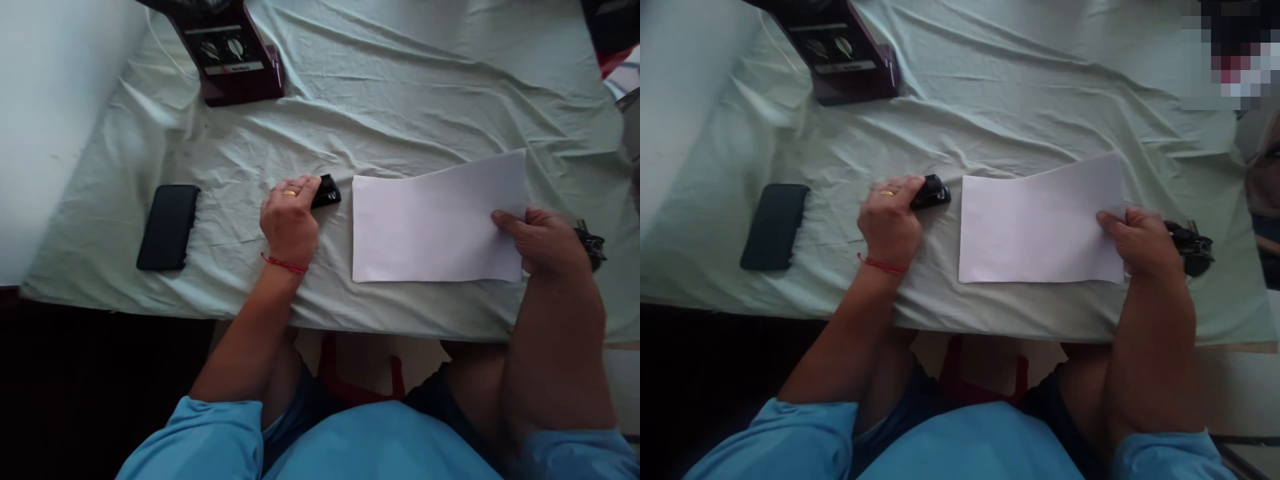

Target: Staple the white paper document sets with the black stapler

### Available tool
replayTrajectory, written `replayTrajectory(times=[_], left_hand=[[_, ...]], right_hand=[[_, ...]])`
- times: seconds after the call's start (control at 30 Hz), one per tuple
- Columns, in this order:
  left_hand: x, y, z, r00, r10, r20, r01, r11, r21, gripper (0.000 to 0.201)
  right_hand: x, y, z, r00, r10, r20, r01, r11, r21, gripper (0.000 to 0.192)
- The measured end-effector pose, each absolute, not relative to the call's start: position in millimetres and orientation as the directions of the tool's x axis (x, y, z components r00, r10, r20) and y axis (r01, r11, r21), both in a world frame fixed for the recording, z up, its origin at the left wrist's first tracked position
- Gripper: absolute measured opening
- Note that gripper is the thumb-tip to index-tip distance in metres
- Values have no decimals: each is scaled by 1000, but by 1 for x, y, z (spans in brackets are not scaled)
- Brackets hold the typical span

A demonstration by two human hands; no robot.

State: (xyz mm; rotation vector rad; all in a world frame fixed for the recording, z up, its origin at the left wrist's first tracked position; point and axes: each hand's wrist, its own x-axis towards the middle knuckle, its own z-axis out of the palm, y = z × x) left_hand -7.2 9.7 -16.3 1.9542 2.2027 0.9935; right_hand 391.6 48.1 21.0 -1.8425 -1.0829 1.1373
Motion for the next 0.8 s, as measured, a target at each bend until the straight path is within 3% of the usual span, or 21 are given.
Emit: replayTrajectory(times=[0.13, 0.27, 0.33, 0.43, 0.53, 0.8], left_hand=[[-14, 11, -11, -350, 838, 418, 858, 108, 503, 42], [8, -1, -11, -356, 811, 465, 769, -29, 639, 29], [22, -6, -11, -376, 858, 351, 573, -83, 816, 28], [34, -9, -9, -276, 961, 7, 84, 17, 996, 37], [36, -9, -6, -103, 983, -152, -171, 134, 976, 37], [32, -3, -6, -219, 968, -118, -196, 75, 978, 25]], right_hand=[[389, 48, 25, 286, 900, -329, 199, -392, -898, 27], [386, 47, 31, 321, 902, -289, 100, -336, -937, 36], [385, 47, 32, 331, 907, -259, 71, -298, -952, 37], [379, 47, 33, 316, 920, -232, 38, -257, -966, 40], [367, 47, 32, 274, 933, -235, 25, -252, -967, 40], [341, 50, 29, 142, 951, -274, 68, -285, -956, 49]])
